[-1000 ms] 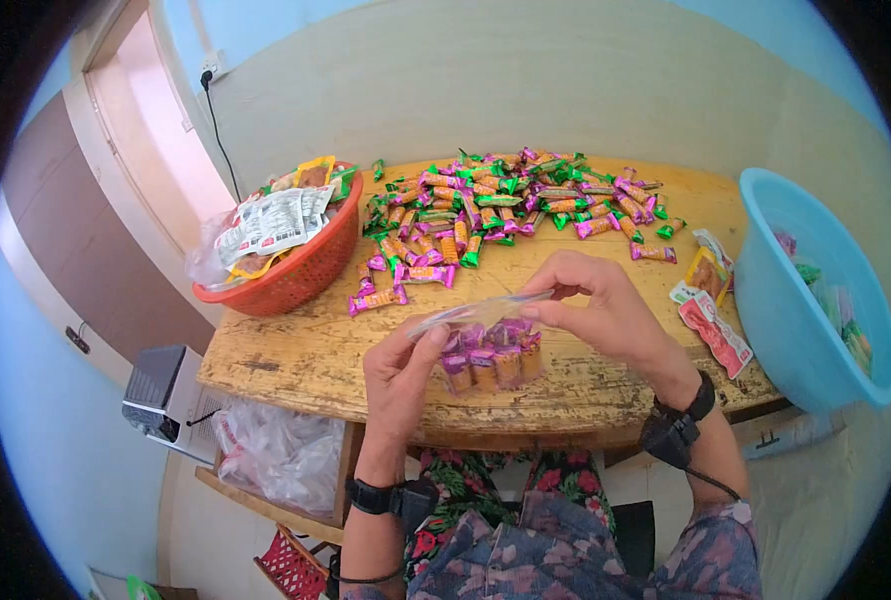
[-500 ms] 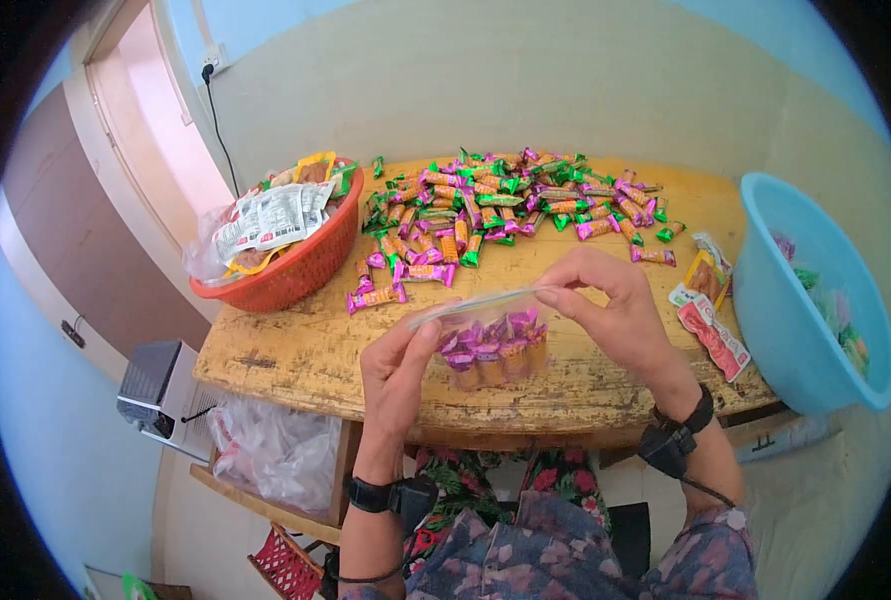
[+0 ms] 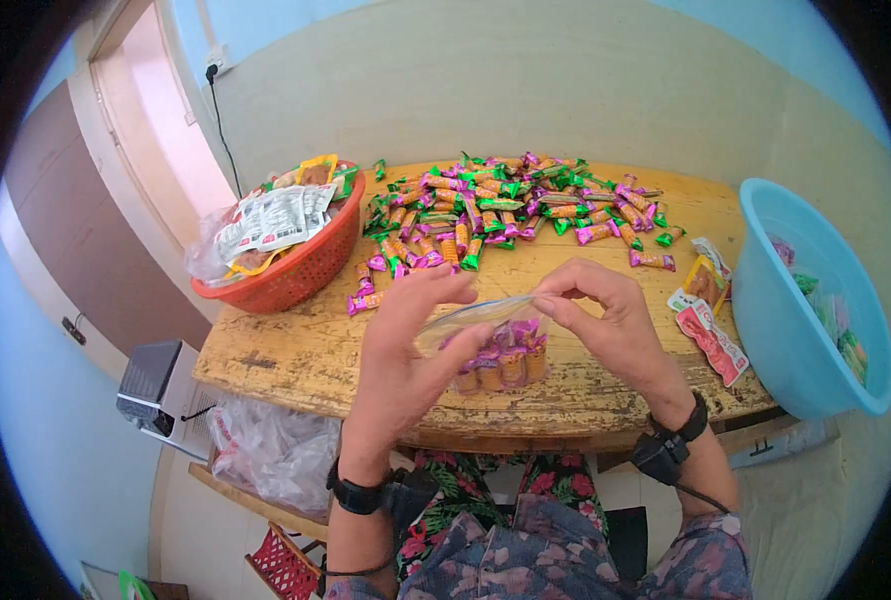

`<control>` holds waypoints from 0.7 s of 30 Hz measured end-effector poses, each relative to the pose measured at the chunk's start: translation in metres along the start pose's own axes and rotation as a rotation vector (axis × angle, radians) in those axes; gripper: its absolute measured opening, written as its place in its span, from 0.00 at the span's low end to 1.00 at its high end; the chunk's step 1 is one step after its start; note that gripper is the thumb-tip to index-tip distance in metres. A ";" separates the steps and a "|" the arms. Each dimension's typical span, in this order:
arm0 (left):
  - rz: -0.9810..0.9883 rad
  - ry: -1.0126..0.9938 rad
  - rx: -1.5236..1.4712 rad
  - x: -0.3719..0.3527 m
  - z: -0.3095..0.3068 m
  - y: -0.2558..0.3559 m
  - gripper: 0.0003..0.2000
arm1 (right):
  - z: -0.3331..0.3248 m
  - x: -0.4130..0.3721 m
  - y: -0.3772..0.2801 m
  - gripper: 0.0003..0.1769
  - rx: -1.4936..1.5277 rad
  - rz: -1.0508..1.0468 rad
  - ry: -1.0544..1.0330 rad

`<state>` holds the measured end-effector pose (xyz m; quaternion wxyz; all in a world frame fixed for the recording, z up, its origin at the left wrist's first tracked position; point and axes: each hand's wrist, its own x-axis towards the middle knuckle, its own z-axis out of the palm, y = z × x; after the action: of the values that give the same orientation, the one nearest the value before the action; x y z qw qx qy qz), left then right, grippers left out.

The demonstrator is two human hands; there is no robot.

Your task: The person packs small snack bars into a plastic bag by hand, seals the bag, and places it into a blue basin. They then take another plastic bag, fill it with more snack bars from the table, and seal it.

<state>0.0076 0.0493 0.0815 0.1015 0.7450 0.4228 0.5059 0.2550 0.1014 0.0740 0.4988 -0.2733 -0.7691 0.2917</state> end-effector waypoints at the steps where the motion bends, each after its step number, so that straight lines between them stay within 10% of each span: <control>1: 0.067 -0.027 0.089 0.003 0.002 0.003 0.20 | 0.001 0.000 0.000 0.06 0.007 0.002 0.001; 21: 0.004 0.030 0.180 -0.002 -0.022 -0.004 0.05 | -0.005 -0.009 0.003 0.05 -0.025 0.031 0.098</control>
<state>-0.0129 0.0440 0.0878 0.0267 0.7442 0.4666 0.4772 0.2634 0.0980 0.0676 0.5278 -0.3052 -0.7431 0.2760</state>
